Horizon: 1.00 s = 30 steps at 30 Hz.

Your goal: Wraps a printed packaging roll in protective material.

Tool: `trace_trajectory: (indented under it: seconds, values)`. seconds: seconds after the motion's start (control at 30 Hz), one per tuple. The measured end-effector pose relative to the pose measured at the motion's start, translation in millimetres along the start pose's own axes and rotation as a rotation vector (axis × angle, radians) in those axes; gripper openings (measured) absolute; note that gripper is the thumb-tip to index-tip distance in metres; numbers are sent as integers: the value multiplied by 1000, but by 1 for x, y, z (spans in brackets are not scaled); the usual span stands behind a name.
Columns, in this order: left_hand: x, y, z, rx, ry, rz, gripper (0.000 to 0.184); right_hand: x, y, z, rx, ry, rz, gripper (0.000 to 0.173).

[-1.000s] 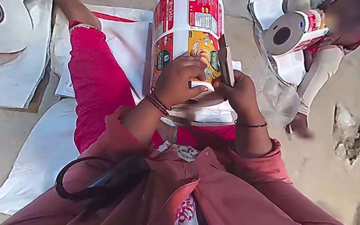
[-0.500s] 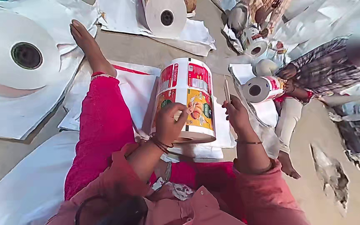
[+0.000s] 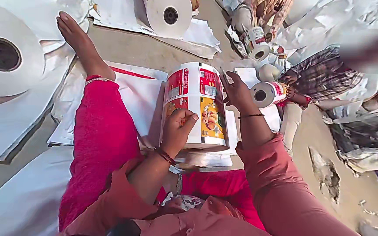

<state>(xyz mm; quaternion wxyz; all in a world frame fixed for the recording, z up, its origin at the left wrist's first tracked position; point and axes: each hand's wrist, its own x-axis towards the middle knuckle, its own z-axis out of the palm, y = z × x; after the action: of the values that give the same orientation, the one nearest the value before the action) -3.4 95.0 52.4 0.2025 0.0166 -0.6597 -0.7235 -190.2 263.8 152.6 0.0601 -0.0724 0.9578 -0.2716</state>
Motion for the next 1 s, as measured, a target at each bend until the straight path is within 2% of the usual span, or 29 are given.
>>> trace_trajectory:
  seconds: [0.13, 0.33, 0.53, 0.67, 0.73, 0.83, 1.0]
  values:
    - [-2, 3, -2, 38, -10, -10, 19, -25, -10, -1, -1, -35, 21, 42]
    - [2, -2, 3, 25, 16, 32, 17, -50, -3, -2, -30, -7, -33, 42]
    - [1, 0, 3, 64, 8, 49, 17, -69, -20, 1, -232, -48, -3, 42]
    - [-7, 4, 2, 75, -37, -41, 19, -84, -32, 1, -355, -58, -88, 38]
    - [7, 5, -2, 76, -37, -13, 22, -76, -44, -4, -368, -69, -97, 39]
    - [3, -3, 1, 39, -32, 6, 23, -71, -37, -7, -296, -173, -4, 44]
    - [1, -4, -1, 9, -33, 13, 22, -78, -34, -14, -265, -237, 15, 45]
